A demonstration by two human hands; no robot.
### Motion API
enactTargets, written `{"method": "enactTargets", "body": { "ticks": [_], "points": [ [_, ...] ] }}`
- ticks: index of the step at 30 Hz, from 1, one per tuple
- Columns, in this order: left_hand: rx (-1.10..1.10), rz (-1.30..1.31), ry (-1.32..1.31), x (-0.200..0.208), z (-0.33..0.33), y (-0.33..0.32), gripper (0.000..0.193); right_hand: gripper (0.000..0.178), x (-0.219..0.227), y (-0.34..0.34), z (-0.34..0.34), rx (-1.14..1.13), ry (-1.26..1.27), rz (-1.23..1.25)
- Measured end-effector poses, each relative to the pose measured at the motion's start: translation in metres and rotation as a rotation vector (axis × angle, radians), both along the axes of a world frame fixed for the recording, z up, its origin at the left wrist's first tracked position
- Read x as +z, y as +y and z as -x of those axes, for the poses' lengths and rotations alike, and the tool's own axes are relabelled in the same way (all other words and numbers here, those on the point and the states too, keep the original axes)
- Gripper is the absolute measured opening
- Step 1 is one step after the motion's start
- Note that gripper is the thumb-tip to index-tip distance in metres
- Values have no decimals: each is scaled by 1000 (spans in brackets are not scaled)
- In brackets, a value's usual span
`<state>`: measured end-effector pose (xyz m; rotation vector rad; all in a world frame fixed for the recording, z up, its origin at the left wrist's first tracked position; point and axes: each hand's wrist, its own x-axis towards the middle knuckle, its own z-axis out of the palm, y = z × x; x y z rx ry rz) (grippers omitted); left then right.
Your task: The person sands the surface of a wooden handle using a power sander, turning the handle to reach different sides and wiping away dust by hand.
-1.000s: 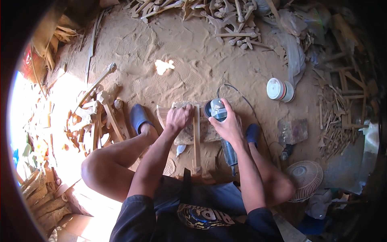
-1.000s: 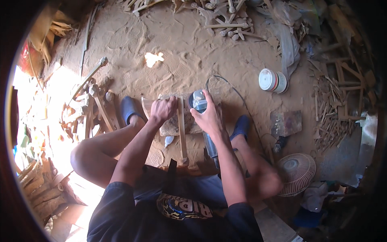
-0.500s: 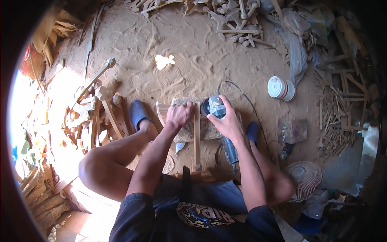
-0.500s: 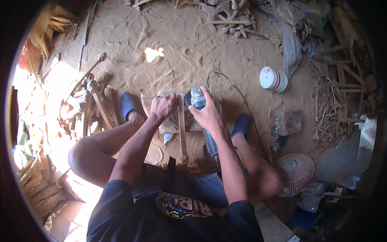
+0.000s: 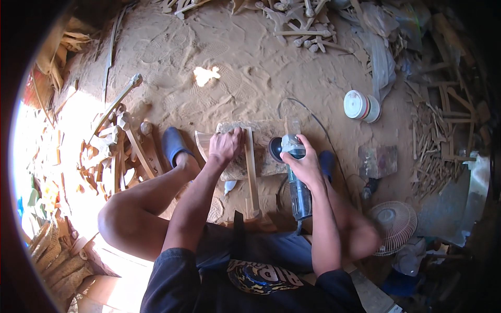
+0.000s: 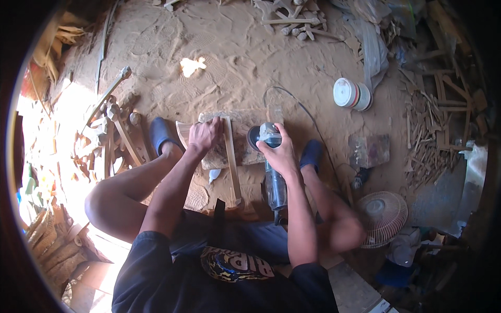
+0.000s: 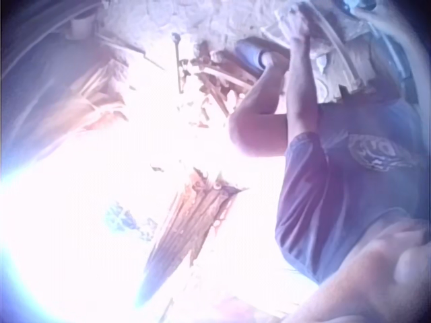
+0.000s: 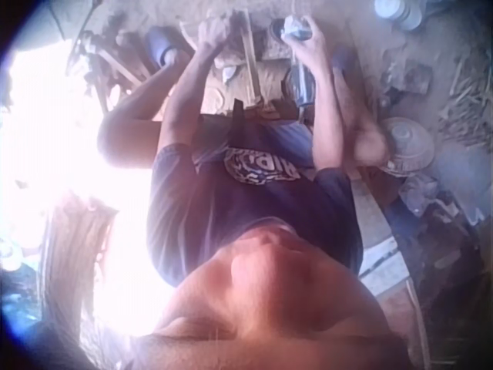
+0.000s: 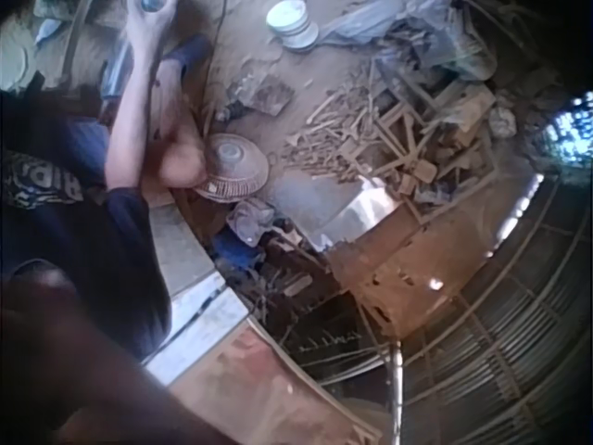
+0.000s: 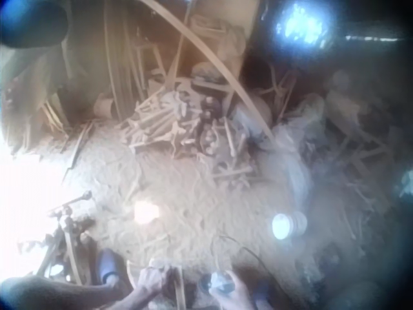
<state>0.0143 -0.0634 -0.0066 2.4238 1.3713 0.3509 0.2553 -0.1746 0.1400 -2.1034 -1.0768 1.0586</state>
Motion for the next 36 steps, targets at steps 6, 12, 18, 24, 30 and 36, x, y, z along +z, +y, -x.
{"method": "enactTargets", "body": {
  "ticks": [6, 12, 18, 24, 30, 36],
  "points": [
    [59, 62, 9, 5, 8, 25, 24, 81, 1, -36, -11, -42, -56, -103],
    [3, 332, -2, -4, 11, 39, 41, 81, 38, -32, 7, 11, -324, -214],
    [-77, 246, 71, -21, -7, 4, 30, 89, 3, -44, 16, 269, -492, -71],
    [-92, 157, 77, -31, -2, 4, 30, 87, -9, -36, 45, 321, -421, 33],
    [-77, 160, 64, -33, -3, 2, 29, 87, -18, -27, 54, 336, -407, -47],
    [-57, 224, 70, -20, -1, 3, 30, 87, -23, -22, 61, 372, -472, -24]
  ]
}}
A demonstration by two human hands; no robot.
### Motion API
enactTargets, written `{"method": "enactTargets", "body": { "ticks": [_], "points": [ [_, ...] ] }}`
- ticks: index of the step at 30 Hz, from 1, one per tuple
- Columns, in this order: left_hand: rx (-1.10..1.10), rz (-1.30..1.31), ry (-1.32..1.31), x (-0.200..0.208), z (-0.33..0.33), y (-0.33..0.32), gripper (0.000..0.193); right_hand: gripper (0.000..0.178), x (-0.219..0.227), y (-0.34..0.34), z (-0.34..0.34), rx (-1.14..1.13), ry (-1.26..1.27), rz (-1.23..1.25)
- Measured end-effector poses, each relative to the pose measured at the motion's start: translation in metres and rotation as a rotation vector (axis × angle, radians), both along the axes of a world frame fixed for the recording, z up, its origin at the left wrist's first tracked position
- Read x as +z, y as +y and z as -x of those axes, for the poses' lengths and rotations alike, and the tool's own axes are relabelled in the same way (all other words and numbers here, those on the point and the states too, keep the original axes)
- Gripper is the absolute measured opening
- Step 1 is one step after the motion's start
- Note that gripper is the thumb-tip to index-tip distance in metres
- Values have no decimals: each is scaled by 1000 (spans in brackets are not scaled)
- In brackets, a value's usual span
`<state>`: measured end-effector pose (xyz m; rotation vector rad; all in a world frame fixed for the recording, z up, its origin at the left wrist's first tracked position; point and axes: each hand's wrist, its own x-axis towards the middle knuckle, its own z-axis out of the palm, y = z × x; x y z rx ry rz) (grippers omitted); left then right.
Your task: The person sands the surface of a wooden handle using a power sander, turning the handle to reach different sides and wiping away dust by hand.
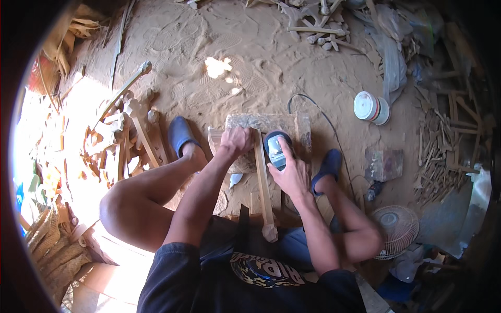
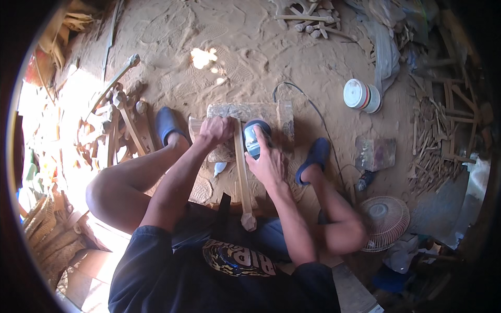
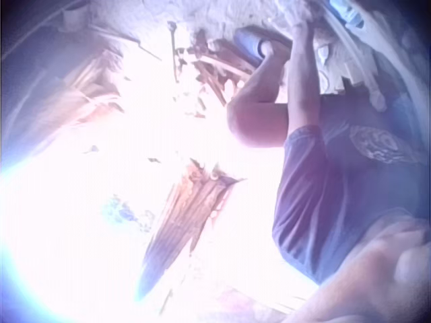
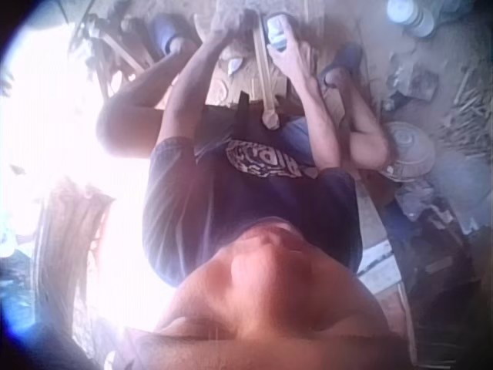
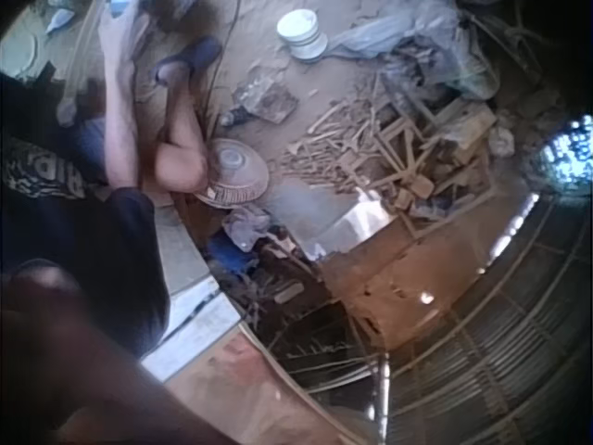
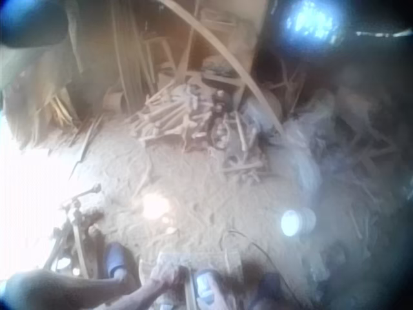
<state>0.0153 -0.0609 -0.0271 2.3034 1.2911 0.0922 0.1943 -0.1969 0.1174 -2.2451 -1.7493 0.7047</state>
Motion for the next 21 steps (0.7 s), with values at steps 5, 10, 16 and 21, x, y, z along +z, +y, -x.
{"method": "enactTargets", "body": {
  "ticks": [5, 10, 16, 21],
  "points": [
    [24, 139, 101, 11, -5, 3, 35, 87, 5, 0, 9, -58, 18, 80],
    [-8, 149, 117, 21, -7, 3, 35, 88, 12, -7, 22, -125, -27, 132],
    [-4, 148, 110, 17, -4, 3, 34, 88, 27, -15, 25, -165, -53, 234],
    [-2, 125, 113, 14, -3, 1, 32, 89, 25, -17, 0, -169, -62, 141]
  ]
}}
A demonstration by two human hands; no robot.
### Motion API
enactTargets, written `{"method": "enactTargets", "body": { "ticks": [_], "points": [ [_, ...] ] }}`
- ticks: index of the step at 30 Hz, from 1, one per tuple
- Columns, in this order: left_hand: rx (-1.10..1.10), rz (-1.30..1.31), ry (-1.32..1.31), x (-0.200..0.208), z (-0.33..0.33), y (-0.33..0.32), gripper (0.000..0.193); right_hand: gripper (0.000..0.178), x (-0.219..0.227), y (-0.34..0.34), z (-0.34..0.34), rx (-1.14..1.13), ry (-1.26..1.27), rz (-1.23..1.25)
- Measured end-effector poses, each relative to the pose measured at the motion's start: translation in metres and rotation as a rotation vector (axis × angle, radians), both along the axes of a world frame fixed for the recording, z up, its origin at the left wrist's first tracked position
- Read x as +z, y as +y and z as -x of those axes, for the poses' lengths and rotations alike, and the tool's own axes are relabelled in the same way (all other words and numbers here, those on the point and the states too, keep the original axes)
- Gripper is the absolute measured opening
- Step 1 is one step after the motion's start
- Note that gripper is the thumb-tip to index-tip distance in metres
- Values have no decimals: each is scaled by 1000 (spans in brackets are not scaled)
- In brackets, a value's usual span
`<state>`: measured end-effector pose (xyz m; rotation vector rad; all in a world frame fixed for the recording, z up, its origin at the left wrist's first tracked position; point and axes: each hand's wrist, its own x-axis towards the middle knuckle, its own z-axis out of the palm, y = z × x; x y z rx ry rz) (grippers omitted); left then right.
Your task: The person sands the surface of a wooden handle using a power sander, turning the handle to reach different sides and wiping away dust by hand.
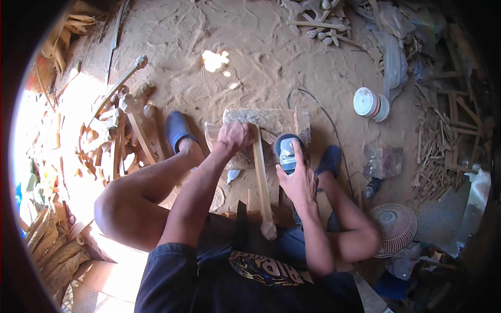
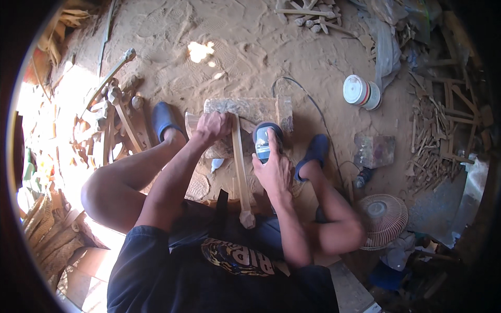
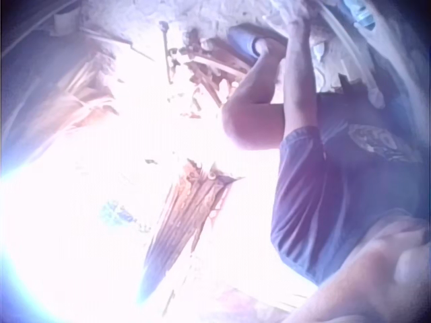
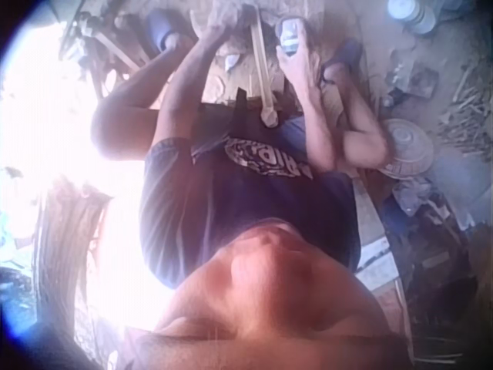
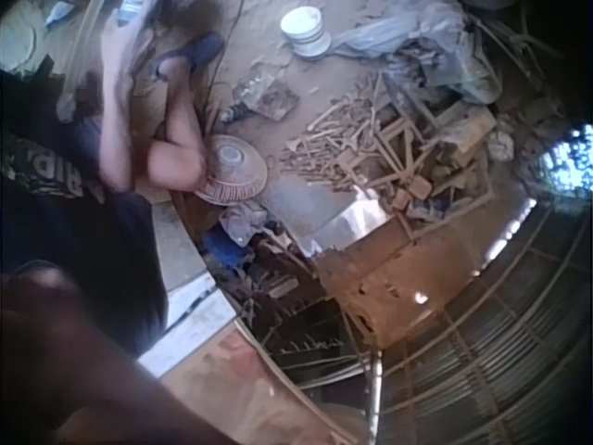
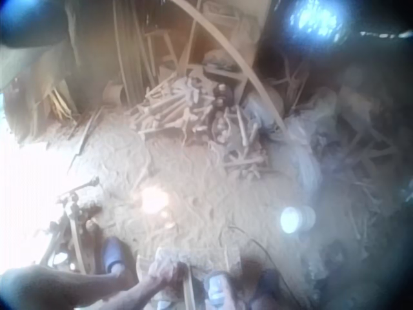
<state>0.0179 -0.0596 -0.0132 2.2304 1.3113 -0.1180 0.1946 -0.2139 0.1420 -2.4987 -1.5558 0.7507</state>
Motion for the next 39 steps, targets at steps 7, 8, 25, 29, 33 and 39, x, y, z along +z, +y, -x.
{"method": "enactTargets", "body": {
  "ticks": [7, 8, 25, 29, 33, 39],
  "points": [
    [-9, -43, -47, -7, -3, 0, 31, 88, -30, -7, -17, 44, 42, -193],
    [-12, -42, -45, -8, -2, 0, 31, 88, -32, -6, -17, 23, 64, -137],
    [15, -323, -250, -49, 9, -12, 28, 83, -20, 10, -82, -219, 573, -194],
    [28, -381, -305, -51, 10, -12, 27, 83, -13, 23, -87, -234, 730, -119],
    [30, -254, -257, -34, 5, -11, 21, 83, -6, 27, -89, -195, 700, -83],
    [58, -194, -247, -35, 10, -12, 26, 83, 7, 12, -88, -119, 633, -32]
  ]
}}
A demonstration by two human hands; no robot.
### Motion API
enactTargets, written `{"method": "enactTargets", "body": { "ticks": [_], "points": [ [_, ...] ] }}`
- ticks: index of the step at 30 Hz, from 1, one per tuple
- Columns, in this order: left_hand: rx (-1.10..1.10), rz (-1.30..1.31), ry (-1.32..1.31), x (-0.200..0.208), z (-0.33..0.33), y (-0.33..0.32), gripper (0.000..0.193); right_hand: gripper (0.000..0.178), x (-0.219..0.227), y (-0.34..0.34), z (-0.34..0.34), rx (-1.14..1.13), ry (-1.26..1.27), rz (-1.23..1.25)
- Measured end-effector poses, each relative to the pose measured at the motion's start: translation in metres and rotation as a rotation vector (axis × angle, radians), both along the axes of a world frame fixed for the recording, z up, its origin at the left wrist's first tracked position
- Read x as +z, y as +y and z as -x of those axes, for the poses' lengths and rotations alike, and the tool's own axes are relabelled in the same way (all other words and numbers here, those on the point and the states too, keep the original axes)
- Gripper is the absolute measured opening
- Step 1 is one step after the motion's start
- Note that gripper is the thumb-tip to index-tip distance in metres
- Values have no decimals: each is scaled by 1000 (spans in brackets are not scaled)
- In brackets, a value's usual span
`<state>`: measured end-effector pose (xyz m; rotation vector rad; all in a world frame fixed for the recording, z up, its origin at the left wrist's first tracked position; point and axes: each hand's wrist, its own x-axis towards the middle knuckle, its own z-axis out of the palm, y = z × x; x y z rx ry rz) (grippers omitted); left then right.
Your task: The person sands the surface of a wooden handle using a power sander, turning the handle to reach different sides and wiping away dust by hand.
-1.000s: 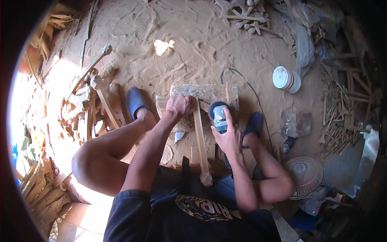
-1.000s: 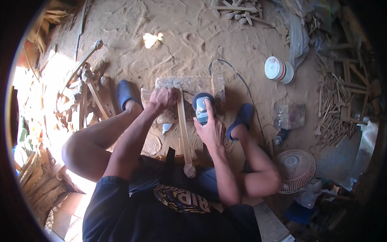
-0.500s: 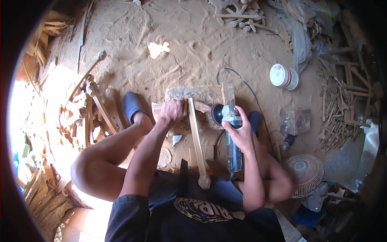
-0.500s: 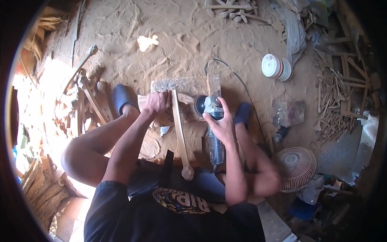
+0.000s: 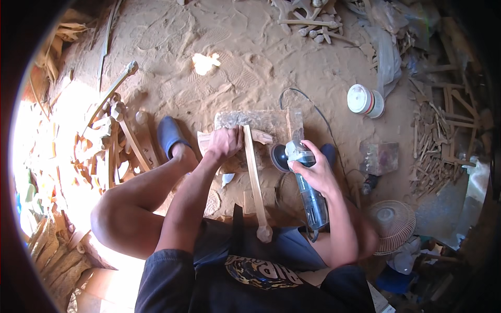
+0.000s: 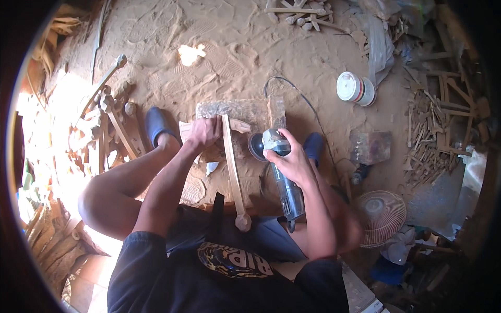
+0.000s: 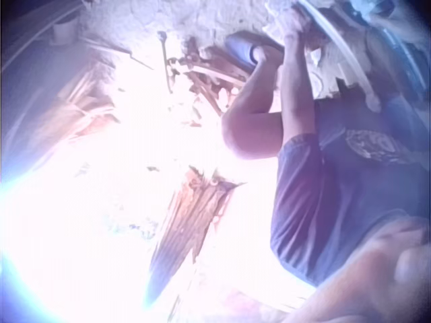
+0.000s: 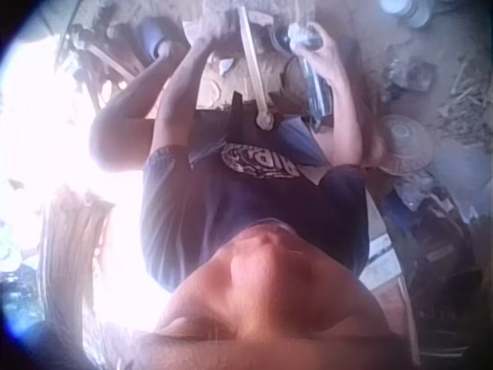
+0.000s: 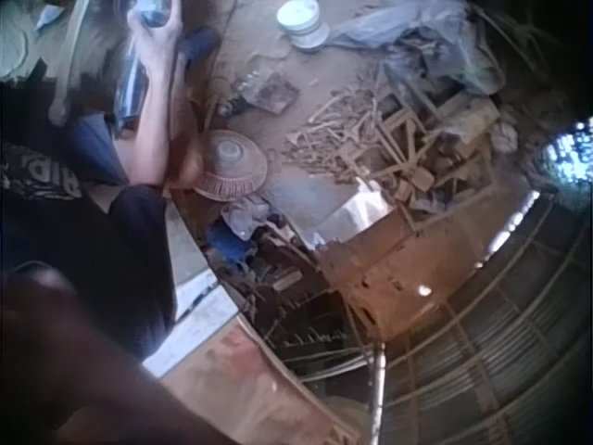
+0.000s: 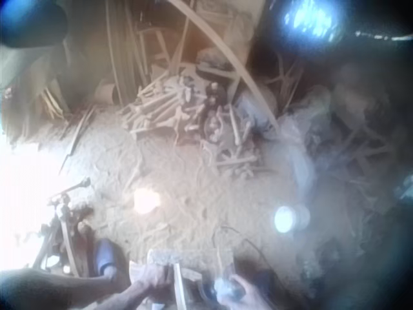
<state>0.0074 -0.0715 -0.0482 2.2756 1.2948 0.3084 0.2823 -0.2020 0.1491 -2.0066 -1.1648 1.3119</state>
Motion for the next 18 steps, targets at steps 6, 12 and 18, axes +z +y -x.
{"method": "enactTargets", "body": {
  "ticks": [6, 12, 18],
  "points": [
    [68, 116, 159, 25, -21, -9, 31, 79, 28, -21, -13, -145, -135, -242],
    [306, 328, 174, 103, -69, -156, 65, 74, 63, -34, -40, -381, -68, -370],
    [285, 824, -157, 35, -53, -186, 63, 75, 71, -48, -54, -406, -213, -489]
  ]
}}
